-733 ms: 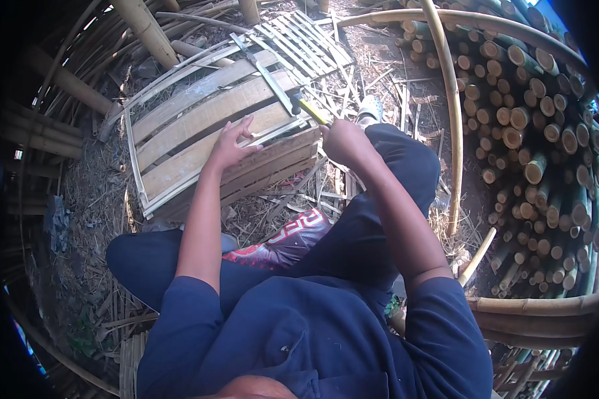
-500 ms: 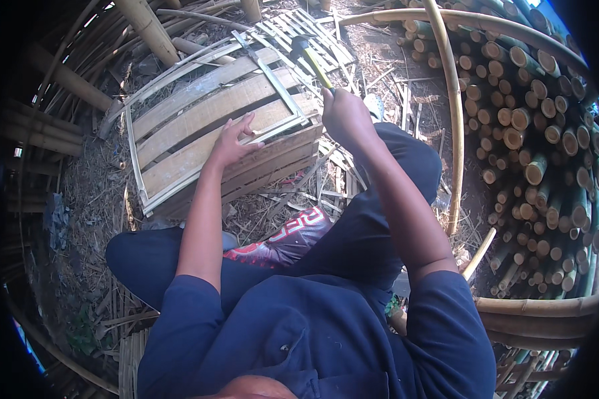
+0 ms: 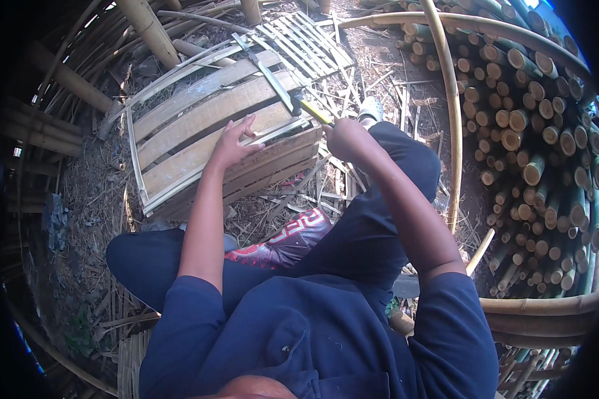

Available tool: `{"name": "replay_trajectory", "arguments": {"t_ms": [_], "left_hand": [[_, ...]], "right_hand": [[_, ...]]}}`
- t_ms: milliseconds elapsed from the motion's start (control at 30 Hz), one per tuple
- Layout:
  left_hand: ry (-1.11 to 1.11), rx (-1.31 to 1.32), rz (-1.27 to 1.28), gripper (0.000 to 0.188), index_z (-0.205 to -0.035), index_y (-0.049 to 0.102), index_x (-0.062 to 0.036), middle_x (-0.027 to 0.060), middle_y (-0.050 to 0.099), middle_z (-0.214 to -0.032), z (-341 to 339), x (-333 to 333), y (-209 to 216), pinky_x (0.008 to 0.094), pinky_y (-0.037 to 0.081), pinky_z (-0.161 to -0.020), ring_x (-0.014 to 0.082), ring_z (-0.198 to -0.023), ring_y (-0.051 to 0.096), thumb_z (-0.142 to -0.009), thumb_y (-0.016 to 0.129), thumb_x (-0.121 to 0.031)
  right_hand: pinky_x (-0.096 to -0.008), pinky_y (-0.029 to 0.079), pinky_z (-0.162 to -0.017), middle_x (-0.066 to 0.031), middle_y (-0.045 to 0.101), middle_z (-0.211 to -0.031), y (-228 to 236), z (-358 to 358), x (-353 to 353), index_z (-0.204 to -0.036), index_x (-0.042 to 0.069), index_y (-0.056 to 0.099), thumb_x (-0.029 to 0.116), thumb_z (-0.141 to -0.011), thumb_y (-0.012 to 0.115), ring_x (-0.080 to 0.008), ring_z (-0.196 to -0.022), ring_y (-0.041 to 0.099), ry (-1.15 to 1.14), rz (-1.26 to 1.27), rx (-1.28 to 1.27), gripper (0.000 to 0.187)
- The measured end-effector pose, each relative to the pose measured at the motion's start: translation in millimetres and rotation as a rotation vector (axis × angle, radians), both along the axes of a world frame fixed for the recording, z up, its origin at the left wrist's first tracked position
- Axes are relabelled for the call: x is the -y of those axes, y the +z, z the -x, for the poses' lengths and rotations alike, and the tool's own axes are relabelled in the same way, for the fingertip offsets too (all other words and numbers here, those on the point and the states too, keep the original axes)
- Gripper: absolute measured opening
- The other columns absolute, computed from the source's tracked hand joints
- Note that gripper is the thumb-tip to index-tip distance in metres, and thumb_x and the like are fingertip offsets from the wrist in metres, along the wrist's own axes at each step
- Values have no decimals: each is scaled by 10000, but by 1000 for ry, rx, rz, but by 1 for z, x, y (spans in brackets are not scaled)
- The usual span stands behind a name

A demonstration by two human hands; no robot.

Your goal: The person constructs a bamboo crate by nailing bamboo strips onto a wooden frame and inserting smaller bamboo pieces into a plastic bag.

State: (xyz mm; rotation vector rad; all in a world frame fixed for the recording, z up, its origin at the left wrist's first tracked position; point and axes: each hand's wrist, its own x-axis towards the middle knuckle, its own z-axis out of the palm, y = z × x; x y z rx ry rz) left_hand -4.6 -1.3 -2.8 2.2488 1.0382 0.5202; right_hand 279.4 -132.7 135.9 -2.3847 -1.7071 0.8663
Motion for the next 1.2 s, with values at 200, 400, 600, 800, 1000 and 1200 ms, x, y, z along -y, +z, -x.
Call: {"name": "replay_trajectory", "arguments": {"t_ms": [200, 400, 600, 800, 1000, 1200], "left_hand": [[5, -7, 40, 952, -1570, 419, -102, 80, 733, -1147, -2, 1, 6, 494, 158, -1299, 230, -1470, 450, -773, 880, -345], [13, -4, 32, 950, -1563, 431, -109, 84, 743, -1154, -2, 1, 8, 494, 164, -1297, 233, -1458, 466, -764, 888, -341], [2, -7, 93, 797, -1472, 534, -58, 119, 672, -1351, -4, 2, 8, 506, 106, -1301, 226, -1514, 385, -791, 870, -301], [25, -6, -17, 966, -1567, 424, -106, 87, 726, -1206, 1, -5, 2, 482, 153, -1302, 242, -1455, 469, -760, 893, -354], [1, -14, -34, 963, -1573, 413, -105, 98, 724, -1224, -2, -1, 0, 494, 166, -1297, 242, -1454, 470, -768, 884, -344], [8, -4, 27, 971, -1579, 405, -119, 100, 725, -1220, -4, -1, 4, 493, 165, -1297, 240, -1460, 461, -768, 882, -357]], "right_hand": [[-556, 492, -711, -341, 626, -728, -30, -4, 15, -835, -104, 664, 365, -1067, 522, -508, -733, 637, -18, -248, 58, 541], [-536, 485, -712, -314, 629, -725, 10, 3, 3, -856, -89, 656, 420, -1064, 535, -492, -724, 630, -97, -267, 29, 562], [-569, 525, -830, -344, 684, -841, -11, 6, 21, -911, -96, 687, 341, -1079, 465, -510, -863, 682, 65, -49, 147, 518], [-560, 527, -846, -346, 686, -850, 7, 9, 22, -930, -109, 700, 362, -1079, 457, -506, -883, 686, -85, -246, 18, 550], [-555, 507, -782, -330, 660, -768, -22, 3, 11, -854, -110, 671, 359, -1064, 518, -498, -794, 667, -46, -169, 52, 536], [-547, 520, -762, -320, 667, -761, -32, -3, 2, -814, -121, 665, 381, -1062, 521, -499, -771, 670, -53, -211, 19, 578]]}}
